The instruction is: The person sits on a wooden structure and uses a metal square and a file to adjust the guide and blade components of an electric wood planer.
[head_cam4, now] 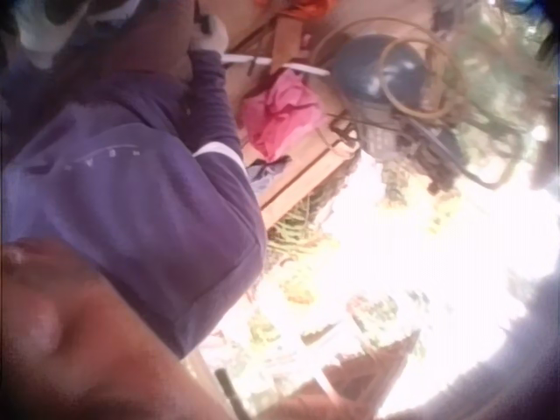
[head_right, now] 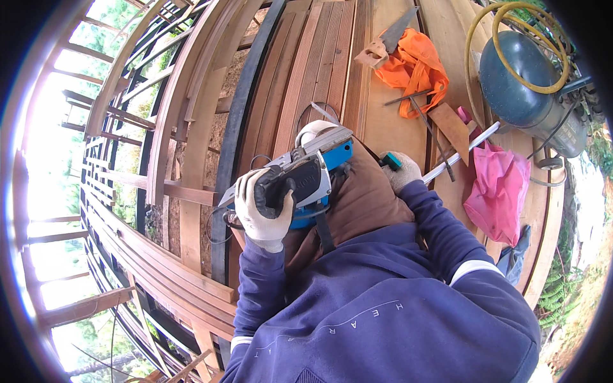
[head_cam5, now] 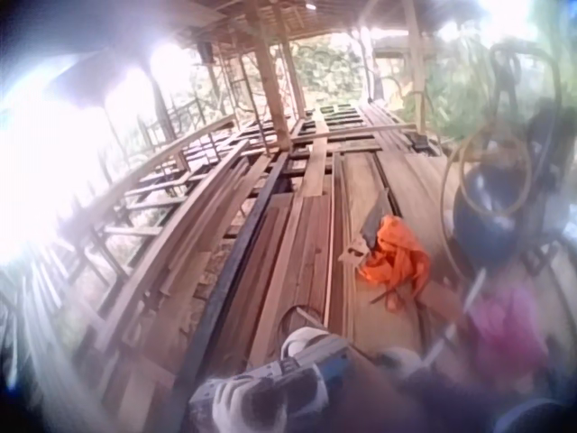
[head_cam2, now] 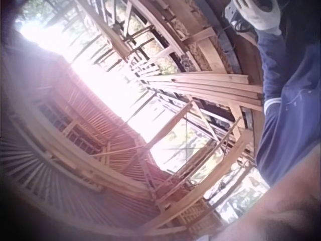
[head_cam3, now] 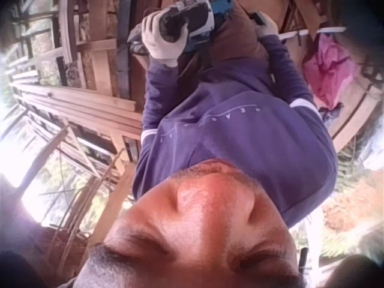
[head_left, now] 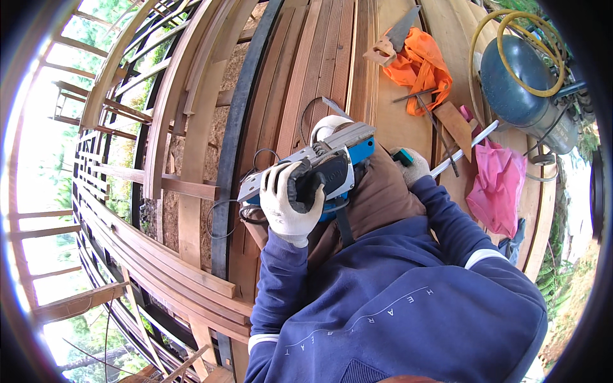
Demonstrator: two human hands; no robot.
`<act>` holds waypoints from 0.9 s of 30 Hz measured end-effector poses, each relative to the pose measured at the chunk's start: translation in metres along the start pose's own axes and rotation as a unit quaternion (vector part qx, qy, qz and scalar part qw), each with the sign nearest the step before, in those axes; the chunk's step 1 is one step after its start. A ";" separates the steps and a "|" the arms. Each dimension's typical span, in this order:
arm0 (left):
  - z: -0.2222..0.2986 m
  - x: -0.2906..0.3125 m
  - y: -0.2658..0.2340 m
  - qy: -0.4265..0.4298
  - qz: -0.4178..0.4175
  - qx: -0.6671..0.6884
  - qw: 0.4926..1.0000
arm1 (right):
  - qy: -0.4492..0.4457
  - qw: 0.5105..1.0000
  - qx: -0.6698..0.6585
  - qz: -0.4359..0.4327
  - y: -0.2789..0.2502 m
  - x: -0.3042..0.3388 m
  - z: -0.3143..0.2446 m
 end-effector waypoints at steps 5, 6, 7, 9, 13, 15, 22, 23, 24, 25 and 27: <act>0.001 -0.002 0.000 -0.009 -0.015 -0.001 1.000 | -0.011 1.000 0.024 0.001 -0.002 0.000 -0.006; 0.002 -0.002 0.000 -0.005 -0.020 -0.003 1.000 | -0.016 1.000 0.022 0.004 -0.003 0.000 -0.007; 0.002 -0.003 0.000 -0.002 -0.025 -0.006 1.000 | -0.021 1.000 0.019 0.006 -0.003 0.001 -0.008; 0.005 -0.003 0.001 0.005 -0.036 -0.018 0.999 | 0.062 0.993 -0.096 -0.017 0.004 -0.001 0.001; 0.019 0.001 0.002 0.020 -0.080 -0.069 0.994 | 0.175 0.927 -0.330 -0.028 0.000 -0.011 0.009; 0.027 0.007 0.004 0.010 -0.102 -0.065 0.993 | 0.097 0.935 -0.338 -0.038 -0.027 -0.017 -0.024; 0.036 0.024 0.011 0.025 -0.105 -0.099 0.989 | -0.134 0.934 -0.286 -0.165 -0.094 -0.044 -0.164; 0.037 0.024 0.012 0.026 -0.102 -0.098 0.990 | -0.141 0.927 -0.279 -0.207 -0.094 -0.047 -0.180; 0.036 0.024 0.013 0.024 -0.102 -0.097 0.990 | -0.140 0.919 -0.262 -0.259 -0.090 -0.052 -0.195; 0.035 0.024 0.014 0.022 -0.102 -0.096 0.990 | -0.139 0.908 -0.244 -0.311 -0.085 -0.058 -0.209; 0.037 0.027 0.014 0.027 -0.103 -0.106 0.989 | -0.134 0.879 -0.229 -0.397 -0.066 -0.059 -0.231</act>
Point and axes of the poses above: each hand's wrist, its own x-axis away from the middle knuckle, its own y-axis out of the palm, z = x × y, the point moved 3 cm from there along -x, towards the middle knuckle, and after that the axes turned 15 degrees about y, right-handed, at the moved point
